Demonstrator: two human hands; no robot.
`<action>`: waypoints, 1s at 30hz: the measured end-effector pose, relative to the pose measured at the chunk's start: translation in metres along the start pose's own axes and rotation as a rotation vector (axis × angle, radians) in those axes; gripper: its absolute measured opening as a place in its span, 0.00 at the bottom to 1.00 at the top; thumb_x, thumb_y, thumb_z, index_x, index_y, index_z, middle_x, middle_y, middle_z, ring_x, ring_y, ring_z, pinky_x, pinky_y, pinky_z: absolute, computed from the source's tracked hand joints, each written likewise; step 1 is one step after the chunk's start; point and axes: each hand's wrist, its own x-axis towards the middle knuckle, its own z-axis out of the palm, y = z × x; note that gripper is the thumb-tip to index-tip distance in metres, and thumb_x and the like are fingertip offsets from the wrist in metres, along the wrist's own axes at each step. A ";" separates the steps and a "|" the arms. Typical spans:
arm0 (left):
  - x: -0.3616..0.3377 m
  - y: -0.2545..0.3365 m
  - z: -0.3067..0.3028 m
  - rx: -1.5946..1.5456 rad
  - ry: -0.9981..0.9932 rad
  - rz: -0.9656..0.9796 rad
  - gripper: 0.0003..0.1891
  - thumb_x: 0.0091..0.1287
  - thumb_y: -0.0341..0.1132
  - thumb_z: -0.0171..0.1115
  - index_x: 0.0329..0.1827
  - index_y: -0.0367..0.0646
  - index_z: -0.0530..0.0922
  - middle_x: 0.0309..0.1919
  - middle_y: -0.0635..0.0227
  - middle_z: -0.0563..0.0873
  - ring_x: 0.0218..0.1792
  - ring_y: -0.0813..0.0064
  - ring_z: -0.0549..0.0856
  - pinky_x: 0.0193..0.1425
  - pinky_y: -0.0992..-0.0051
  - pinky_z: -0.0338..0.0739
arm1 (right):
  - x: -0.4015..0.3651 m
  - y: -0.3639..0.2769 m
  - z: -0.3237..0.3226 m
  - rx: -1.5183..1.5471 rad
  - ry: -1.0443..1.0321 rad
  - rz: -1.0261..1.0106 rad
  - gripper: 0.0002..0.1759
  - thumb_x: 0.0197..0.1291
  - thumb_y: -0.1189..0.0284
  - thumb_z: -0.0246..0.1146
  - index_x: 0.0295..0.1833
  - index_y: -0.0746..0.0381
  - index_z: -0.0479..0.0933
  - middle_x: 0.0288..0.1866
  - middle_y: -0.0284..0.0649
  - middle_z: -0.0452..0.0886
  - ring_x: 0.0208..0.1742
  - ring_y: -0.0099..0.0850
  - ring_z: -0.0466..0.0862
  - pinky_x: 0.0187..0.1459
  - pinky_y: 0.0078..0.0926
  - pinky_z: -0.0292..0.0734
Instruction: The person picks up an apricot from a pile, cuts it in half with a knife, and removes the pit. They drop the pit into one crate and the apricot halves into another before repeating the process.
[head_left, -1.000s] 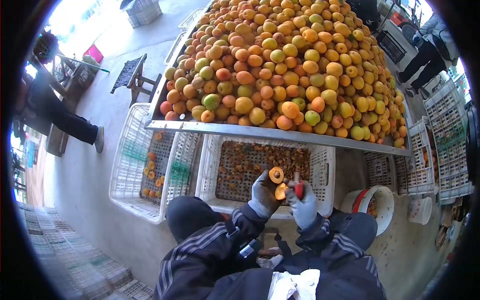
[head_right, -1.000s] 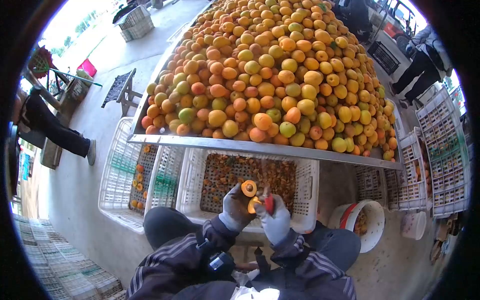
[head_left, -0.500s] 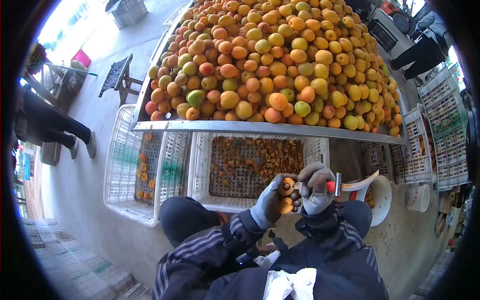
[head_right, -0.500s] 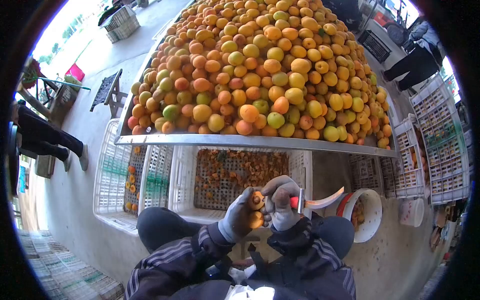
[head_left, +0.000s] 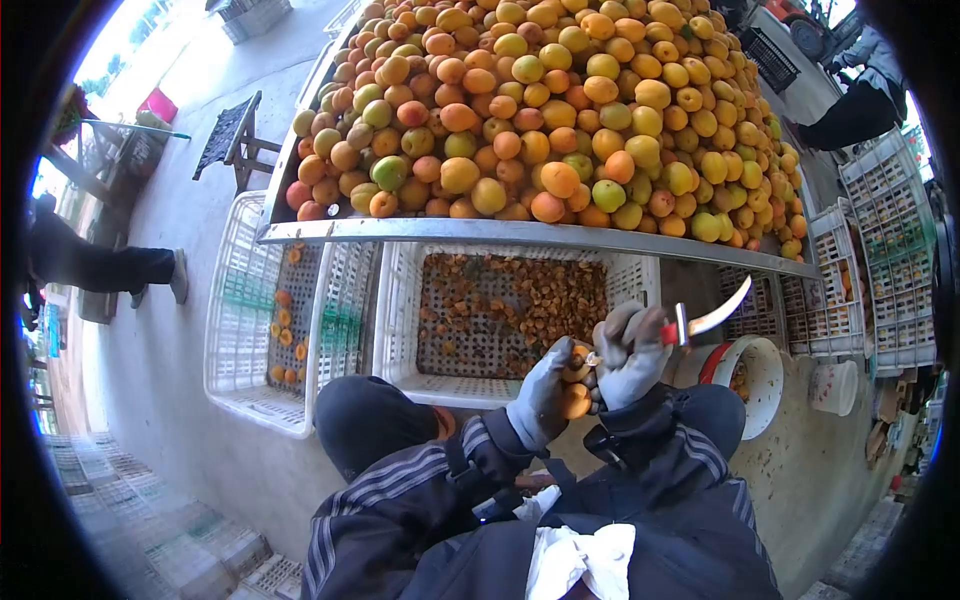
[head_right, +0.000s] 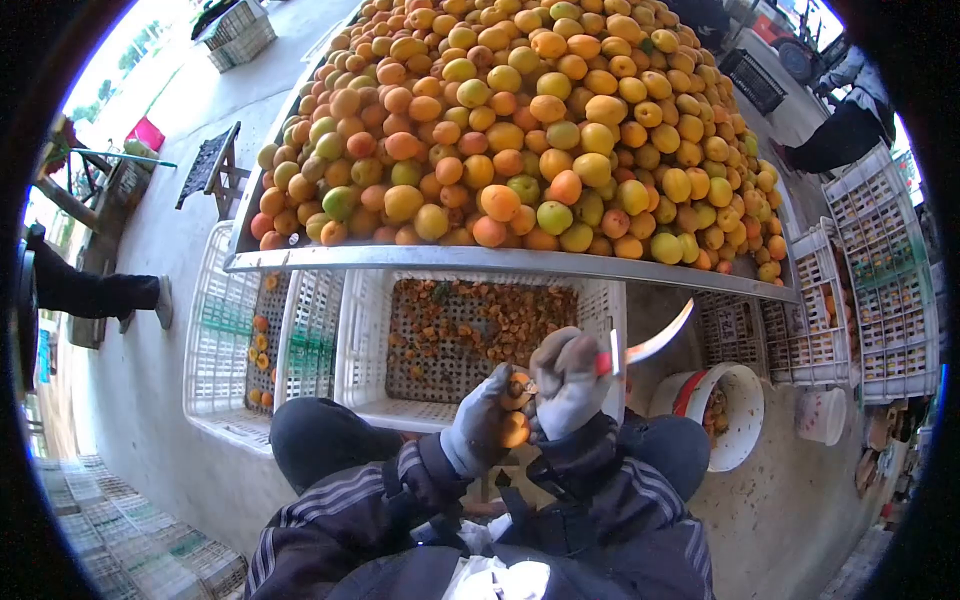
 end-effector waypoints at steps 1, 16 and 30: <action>0.003 0.000 -0.007 -0.071 -0.117 -0.034 0.20 0.67 0.55 0.45 0.41 0.46 0.70 0.27 0.67 0.75 0.26 0.70 0.76 0.30 0.71 0.72 | 0.003 -0.003 0.002 0.089 0.091 0.070 0.24 0.63 0.53 0.52 0.21 0.56 0.61 0.24 0.35 0.70 0.13 0.16 0.56 0.15 0.16 0.51; 0.001 -0.001 0.001 -0.222 -0.234 -0.055 0.17 0.67 0.52 0.45 0.30 0.49 0.66 0.22 0.67 0.71 0.24 0.67 0.75 0.25 0.71 0.72 | 0.013 -0.009 -0.005 0.393 0.270 0.384 0.26 0.62 0.49 0.51 0.19 0.53 0.56 0.20 0.32 0.64 0.13 0.17 0.54 0.13 0.16 0.48; 0.012 -0.008 -0.005 -0.048 -0.039 0.034 0.16 0.67 0.51 0.47 0.34 0.48 0.69 0.22 0.68 0.72 0.21 0.73 0.73 0.23 0.73 0.71 | 0.000 0.002 -0.001 -0.071 0.062 0.092 0.27 0.60 0.47 0.53 0.21 0.58 0.68 0.19 0.33 0.68 0.13 0.16 0.60 0.15 0.14 0.51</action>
